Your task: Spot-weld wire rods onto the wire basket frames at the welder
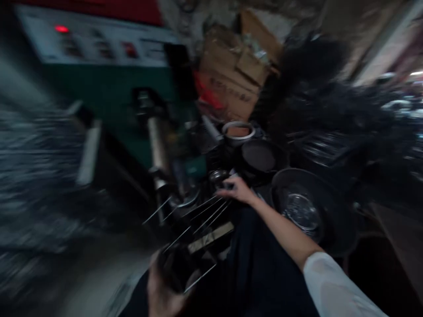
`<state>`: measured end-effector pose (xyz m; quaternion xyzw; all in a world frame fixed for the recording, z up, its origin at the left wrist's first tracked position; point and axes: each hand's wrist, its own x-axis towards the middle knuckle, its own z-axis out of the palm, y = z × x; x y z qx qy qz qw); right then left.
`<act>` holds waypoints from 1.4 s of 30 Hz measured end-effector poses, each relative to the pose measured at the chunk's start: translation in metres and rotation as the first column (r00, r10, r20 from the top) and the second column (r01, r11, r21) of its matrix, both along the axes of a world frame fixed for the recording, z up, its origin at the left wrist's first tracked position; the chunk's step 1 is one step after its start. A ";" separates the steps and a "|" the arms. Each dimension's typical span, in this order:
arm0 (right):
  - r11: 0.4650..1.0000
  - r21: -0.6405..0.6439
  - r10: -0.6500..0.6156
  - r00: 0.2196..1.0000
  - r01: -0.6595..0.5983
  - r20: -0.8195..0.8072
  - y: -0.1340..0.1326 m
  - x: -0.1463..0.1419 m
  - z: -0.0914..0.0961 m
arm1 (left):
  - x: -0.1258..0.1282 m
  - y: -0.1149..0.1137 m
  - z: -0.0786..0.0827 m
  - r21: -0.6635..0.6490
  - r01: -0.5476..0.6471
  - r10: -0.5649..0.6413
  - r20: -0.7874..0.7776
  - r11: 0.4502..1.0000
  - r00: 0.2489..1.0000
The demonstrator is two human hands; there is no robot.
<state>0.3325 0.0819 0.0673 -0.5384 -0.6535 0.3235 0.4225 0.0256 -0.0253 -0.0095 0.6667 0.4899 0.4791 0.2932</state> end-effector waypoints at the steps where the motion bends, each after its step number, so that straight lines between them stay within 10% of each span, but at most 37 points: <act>1: 1.000 -0.023 -0.012 1.000 0.012 0.014 0.001 -0.001 -0.001 | -0.005 -0.003 -0.003 -0.002 0.018 -0.018 0.014 1.000 1.000; 42: 0.988 -0.138 0.069 0.998 -0.068 0.004 0.051 -0.002 -0.024 | -0.017 0.030 0.003 0.032 0.111 -0.113 0.074 0.993 0.991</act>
